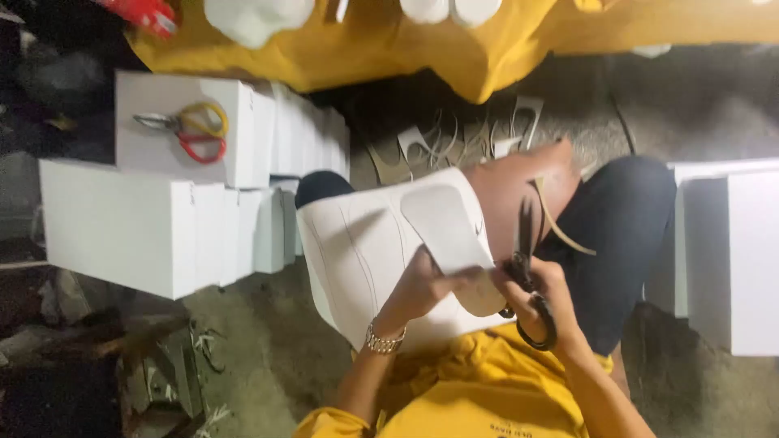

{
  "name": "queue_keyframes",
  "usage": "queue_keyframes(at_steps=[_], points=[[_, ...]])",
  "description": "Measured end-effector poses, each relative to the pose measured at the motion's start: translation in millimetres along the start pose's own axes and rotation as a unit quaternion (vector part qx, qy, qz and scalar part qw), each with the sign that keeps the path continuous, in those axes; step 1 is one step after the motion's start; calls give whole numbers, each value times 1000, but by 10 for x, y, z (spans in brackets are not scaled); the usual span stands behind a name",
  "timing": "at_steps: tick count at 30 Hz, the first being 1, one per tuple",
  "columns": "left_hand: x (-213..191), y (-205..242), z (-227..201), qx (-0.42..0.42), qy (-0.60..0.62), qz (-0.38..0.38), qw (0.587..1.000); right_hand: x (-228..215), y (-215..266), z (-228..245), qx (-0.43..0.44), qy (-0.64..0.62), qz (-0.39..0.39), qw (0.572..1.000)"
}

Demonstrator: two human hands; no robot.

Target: Cutting out shoe insole shapes from a sheet of material using scissors.

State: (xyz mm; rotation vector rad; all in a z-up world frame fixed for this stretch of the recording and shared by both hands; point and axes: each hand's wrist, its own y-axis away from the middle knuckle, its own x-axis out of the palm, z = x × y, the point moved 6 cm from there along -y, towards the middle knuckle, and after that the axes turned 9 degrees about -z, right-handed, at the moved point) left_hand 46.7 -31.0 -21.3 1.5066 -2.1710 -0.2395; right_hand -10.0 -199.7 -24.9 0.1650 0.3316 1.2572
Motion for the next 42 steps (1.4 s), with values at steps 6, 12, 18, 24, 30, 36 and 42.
queue_keyframes(at_steps=[6, 12, 18, 24, 30, 36, 42], points=[[-740, -928, -112, 158, -213, -164, 950, 107, -662, 85, 46, -146, 99, 983], [-753, -2302, -1635, 368, -179, -153, 899, 152, -1077, -783, 165, -268, 202, 928], [-420, -2696, -2151, 301, -205, -230, 903, 200, -1128, -815, 191, -219, 252, 923], [-777, -3237, -1703, 206, -483, -275, 805, 142, -1018, -437, 208, -179, 263, 925], [-698, -3233, -1888, 248, -368, -241, 863, 136, -1028, -454, 208, -157, 255, 931], [-682, -3314, -1861, 134, -499, -215, 829, 130, -1026, -398, 217, -151, 251, 931], [-553, -2457, -1359, 527, -487, -334, 612, 159, -892, -517, 185, -135, 254, 940]])
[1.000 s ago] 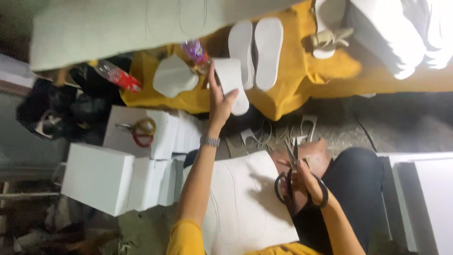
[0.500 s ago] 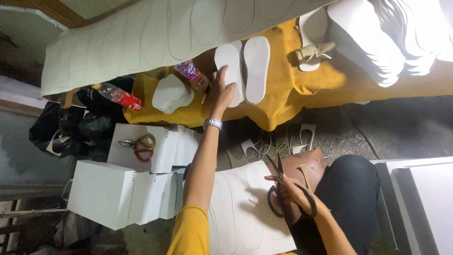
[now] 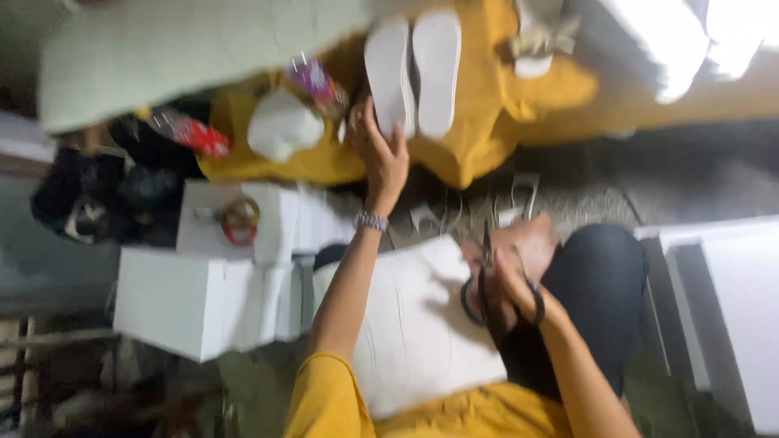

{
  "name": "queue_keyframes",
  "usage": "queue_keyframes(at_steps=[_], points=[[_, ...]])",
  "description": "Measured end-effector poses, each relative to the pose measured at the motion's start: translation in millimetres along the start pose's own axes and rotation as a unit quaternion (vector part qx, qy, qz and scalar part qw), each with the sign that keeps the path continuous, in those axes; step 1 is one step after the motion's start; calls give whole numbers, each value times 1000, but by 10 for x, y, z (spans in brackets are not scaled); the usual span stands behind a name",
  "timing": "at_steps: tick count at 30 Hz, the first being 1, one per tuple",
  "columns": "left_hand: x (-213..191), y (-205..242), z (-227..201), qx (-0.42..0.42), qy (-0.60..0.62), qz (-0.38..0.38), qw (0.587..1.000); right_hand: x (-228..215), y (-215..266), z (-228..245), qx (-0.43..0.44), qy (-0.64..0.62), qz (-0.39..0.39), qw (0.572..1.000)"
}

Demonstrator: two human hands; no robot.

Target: Cutting out shoe insole shapes from a sheet of material using scissors.

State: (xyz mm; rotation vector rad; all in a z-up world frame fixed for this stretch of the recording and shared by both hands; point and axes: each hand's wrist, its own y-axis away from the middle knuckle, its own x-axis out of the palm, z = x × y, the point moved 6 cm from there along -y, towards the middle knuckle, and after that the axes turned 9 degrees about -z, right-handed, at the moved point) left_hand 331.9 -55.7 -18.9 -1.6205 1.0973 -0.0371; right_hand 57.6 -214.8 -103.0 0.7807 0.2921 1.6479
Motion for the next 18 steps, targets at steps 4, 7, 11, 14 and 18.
queue_keyframes(at_steps=[4, 7, 11, 14, 18], points=[[-870, 1151, -617, -33, 2, 192, 981, 112, 160, 288, -42, 79, -14, 996], [-1620, 1821, -862, -116, -11, 386, 915, -183, -191, 88, -118, 171, -22, 978], [-2444, 2476, -1368, -92, 6, 509, 856, -584, -514, -675, -20, 79, -127, 989], [-2648, 2708, -1577, -76, 17, 547, 834, -500, -472, -429, -45, -135, -127, 982], [-2729, 2756, -1561, -64, -10, 536, 842, -535, -260, -344, -23, -279, -147, 949]])
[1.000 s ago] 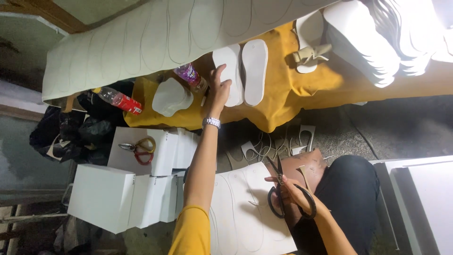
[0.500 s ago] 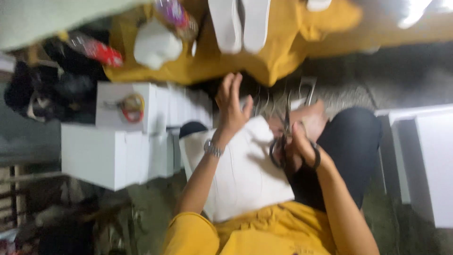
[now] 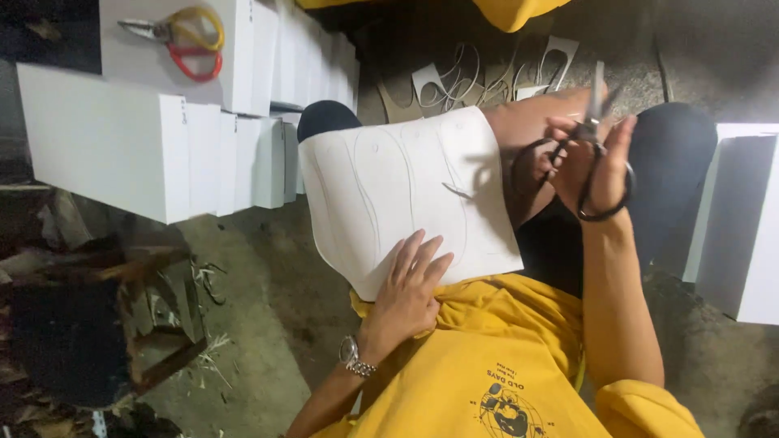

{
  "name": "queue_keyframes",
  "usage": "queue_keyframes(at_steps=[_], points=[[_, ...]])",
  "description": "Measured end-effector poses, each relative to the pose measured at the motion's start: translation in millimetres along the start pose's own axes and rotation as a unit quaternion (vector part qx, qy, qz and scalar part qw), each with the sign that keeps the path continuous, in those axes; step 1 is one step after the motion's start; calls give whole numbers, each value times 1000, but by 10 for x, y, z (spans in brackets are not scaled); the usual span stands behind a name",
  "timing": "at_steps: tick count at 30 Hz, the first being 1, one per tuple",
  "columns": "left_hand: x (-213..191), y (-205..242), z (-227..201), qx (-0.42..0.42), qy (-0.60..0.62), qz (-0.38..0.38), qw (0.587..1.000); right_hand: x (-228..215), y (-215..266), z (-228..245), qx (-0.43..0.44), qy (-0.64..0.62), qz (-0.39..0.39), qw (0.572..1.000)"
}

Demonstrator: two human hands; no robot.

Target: Cutting out shoe insole shapes from a sheet of material using scissors.

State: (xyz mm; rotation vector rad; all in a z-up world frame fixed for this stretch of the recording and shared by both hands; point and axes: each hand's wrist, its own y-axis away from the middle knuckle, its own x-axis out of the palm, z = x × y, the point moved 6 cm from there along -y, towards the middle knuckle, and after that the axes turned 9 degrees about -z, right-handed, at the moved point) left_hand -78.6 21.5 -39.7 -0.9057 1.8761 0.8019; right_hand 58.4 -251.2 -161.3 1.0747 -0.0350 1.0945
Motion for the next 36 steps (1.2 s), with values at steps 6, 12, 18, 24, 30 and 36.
queue_keyframes(at_steps=[6, 12, 18, 24, 30, 36], points=[[-142, -34, 169, 30, 39, 30, 998, 143, 1127, 294, -72, -13, 57, 996], [-158, -344, 199, 9, 160, -118, 980, -302, 1464, 179, -87, -25, 69, 994], [233, -1312, 302, 101, -71, -74, 990, -225, 1256, -97, -49, -68, 25, 996], [120, -2061, 415, 93, 83, 48, 991, -226, 1085, -144, -47, -41, 56, 996], [-11, -2365, 546, 6, 178, -89, 980, -570, 841, -341, -60, -94, 88, 990], [745, -2099, 529, 91, 83, 61, 990, -536, 816, -340, -49, -116, 115, 985]])
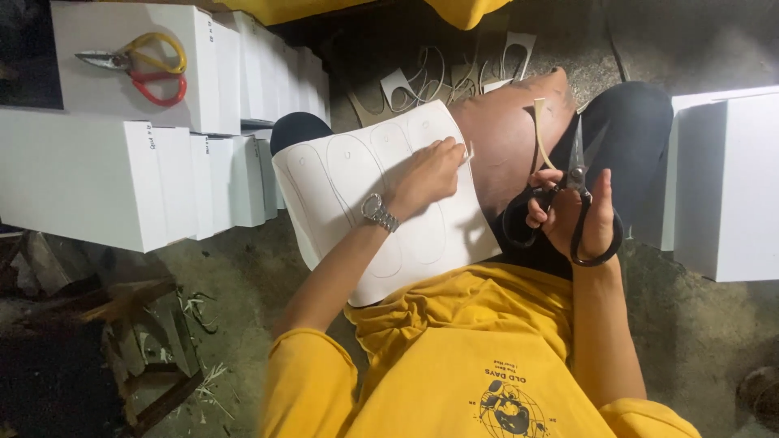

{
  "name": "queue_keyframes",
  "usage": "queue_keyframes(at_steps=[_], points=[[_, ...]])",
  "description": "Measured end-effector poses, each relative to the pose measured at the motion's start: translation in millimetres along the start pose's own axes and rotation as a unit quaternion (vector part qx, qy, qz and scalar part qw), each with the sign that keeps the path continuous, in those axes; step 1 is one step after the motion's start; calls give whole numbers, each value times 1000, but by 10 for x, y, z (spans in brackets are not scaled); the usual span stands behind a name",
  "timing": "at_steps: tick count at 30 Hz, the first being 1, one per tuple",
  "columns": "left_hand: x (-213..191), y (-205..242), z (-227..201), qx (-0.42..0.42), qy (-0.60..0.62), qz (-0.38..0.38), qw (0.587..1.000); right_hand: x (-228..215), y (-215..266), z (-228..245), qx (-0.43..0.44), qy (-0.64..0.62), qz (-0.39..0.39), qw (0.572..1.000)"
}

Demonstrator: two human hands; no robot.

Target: Cutting out shoe insole shapes from a sheet of material using scissors.

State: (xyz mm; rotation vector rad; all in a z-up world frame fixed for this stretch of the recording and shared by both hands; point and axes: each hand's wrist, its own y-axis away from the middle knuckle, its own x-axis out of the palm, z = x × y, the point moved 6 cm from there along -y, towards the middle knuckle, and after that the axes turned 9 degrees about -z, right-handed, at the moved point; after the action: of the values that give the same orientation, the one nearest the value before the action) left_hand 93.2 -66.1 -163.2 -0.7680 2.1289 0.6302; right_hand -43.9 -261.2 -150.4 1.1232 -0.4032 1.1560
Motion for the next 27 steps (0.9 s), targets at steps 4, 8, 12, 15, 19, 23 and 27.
queue_keyframes(at_steps=[4, 8, 12, 15, 19, 23, 27], points=[[3, -308, 83, -19, 23, 0, 1000, 0, 11, 26, -2, 7, 6, 1000], [-186, -811, 85, -53, 44, -190, 979, -3, 29, -12, -2, -13, 14, 1000], [-26, -1040, -490, -19, 173, -268, 948, -14, 19, 12, -3, -19, 28, 999], [17, -858, -957, 107, -3, -129, 986, -52, -14, 1, 4, -4, 20, 1000], [626, -1150, -661, 163, 34, -164, 972, -25, -7, 13, -3, -14, 22, 1000], [264, -1296, -345, 92, -3, -249, 964, 238, 97, 101, 4, 21, 10, 1000], [-167, -1149, 181, -5, 166, -245, 955, 363, 142, 132, 2, 62, -4, 998]])
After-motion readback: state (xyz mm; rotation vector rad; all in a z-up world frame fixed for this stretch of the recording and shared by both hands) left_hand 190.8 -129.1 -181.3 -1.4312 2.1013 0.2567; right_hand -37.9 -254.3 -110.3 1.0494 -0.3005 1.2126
